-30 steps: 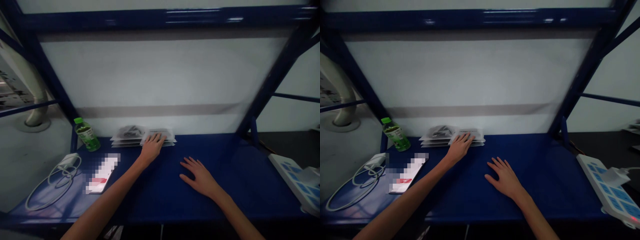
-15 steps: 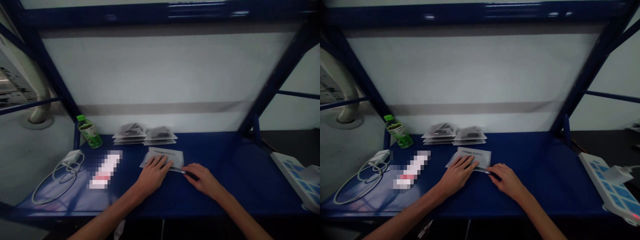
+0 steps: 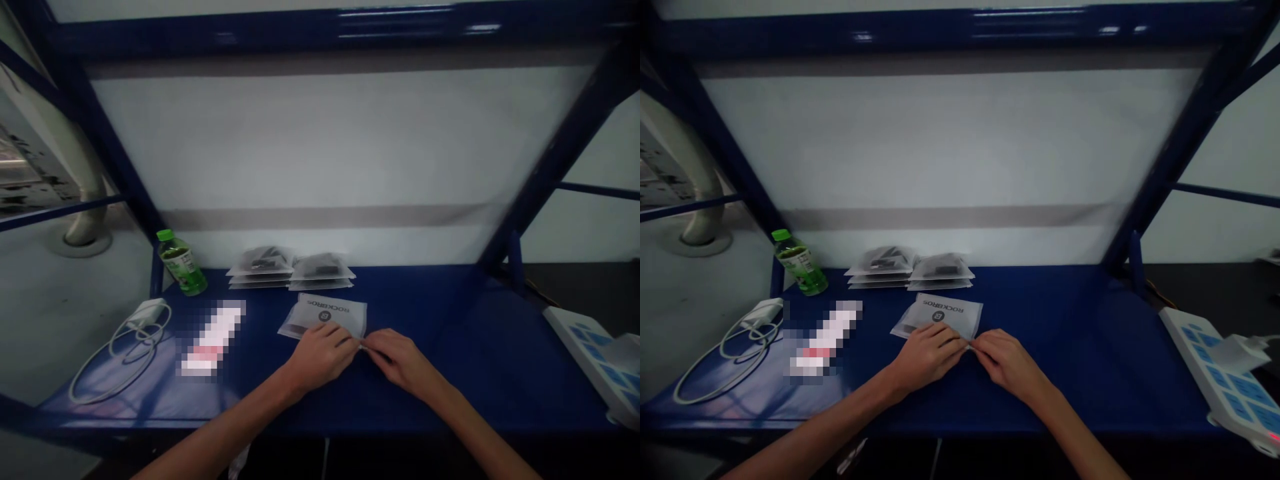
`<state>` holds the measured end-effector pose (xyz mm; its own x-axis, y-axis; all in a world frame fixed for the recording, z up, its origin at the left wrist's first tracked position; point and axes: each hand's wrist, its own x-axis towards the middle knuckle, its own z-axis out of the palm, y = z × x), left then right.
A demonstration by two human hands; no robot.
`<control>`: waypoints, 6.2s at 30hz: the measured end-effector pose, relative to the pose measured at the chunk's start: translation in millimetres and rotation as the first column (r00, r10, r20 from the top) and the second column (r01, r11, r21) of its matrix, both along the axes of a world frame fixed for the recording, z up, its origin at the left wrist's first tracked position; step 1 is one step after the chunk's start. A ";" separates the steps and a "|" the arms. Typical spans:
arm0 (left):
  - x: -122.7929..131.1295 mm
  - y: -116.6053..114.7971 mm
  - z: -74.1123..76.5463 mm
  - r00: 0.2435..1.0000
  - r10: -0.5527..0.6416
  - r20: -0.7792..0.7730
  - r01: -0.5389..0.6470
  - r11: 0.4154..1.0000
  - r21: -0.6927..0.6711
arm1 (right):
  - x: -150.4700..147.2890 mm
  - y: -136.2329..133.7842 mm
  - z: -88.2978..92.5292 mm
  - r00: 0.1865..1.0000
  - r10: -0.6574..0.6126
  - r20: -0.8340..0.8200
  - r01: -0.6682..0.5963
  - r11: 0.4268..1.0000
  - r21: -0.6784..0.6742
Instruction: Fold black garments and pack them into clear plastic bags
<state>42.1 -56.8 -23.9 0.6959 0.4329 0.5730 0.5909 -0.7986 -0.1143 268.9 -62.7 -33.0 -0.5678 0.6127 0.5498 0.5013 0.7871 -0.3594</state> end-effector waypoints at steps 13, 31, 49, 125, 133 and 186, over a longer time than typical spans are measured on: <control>-97.7 20.6 11.8 0.979 0.199 -0.048 -0.199 0.980 0.015 | 36.3 9.5 -3.2 0.993 -0.117 -0.024 0.117 0.993 0.011; -33.9 -11.1 6.4 0.982 0.077 0.170 -0.070 0.996 -0.047 | 15.2 1.8 2.0 0.981 -0.130 -0.143 0.138 0.990 0.041; 9.7 32.8 13.5 0.978 0.197 -0.073 -0.210 0.935 -0.285 | 19.1 9.9 2.3 0.997 -0.069 -0.018 0.070 0.997 0.023; 84.2 -20.9 9.1 0.942 0.309 0.132 -0.182 0.800 -0.572 | 69.9 47.8 4.9 0.834 -0.542 -0.110 0.522 0.837 -0.164; 81.3 -18.6 4.1 0.694 0.482 0.535 0.123 0.652 -0.748 | 65.2 39.4 8.8 0.863 -0.478 -0.166 0.417 0.857 -0.302; -76.9 4.2 39.7 0.874 0.476 0.092 -0.344 0.743 -0.575 | 83.4 22.8 14.6 0.908 -0.412 0.078 0.419 0.885 -0.205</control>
